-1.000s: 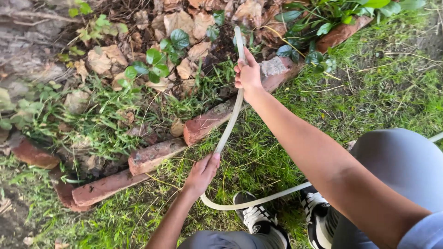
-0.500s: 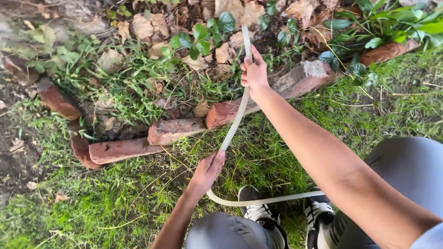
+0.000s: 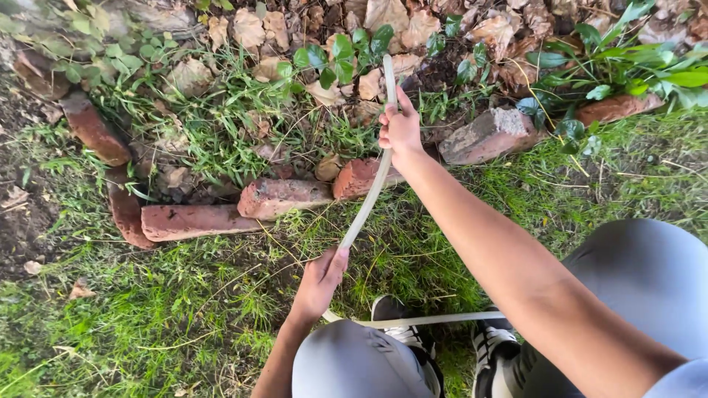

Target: Pulling a white garden hose through a garden bed

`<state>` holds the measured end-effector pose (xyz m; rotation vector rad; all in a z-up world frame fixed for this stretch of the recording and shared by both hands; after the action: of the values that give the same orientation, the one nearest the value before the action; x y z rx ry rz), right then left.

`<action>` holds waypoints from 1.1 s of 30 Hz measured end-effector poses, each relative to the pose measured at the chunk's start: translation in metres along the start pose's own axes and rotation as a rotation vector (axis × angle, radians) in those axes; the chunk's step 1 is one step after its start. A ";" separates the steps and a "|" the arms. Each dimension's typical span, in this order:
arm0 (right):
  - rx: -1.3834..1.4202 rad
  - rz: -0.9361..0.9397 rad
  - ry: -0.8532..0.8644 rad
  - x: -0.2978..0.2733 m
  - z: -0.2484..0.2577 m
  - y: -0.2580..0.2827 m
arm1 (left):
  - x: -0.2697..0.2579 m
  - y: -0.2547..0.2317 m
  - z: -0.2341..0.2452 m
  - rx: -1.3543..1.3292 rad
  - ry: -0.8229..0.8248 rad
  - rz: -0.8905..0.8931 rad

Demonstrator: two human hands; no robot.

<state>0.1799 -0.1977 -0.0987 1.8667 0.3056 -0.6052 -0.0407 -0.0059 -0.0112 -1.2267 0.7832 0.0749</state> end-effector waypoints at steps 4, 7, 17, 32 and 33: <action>0.008 -0.038 -0.004 -0.004 0.009 -0.008 | -0.007 0.001 -0.002 0.026 -0.042 -0.019; 0.026 -0.054 -0.023 -0.006 0.019 -0.014 | -0.006 0.013 -0.002 0.024 -0.052 -0.024; 0.032 -0.096 -0.087 -0.017 0.041 -0.037 | -0.007 0.041 -0.008 0.020 -0.090 -0.017; -0.038 -0.119 0.083 -0.015 -0.020 -0.056 | -0.060 0.017 -0.002 -0.091 -0.428 0.010; -0.046 -0.123 0.091 -0.016 -0.024 -0.058 | -0.061 0.026 -0.005 -0.098 -0.437 0.013</action>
<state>0.1449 -0.1524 -0.1290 1.8441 0.4925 -0.5926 -0.1005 0.0214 0.0021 -1.2397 0.4094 0.3823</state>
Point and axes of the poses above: each hand's wrist, its own x-axis towards the middle knuckle, its own z-axis out of the back of the hand, y = z × x, the point moved 5 cm from there along x, towards the middle knuckle, and after that the axes turned 8 degrees about y, right-handed, at the moved point
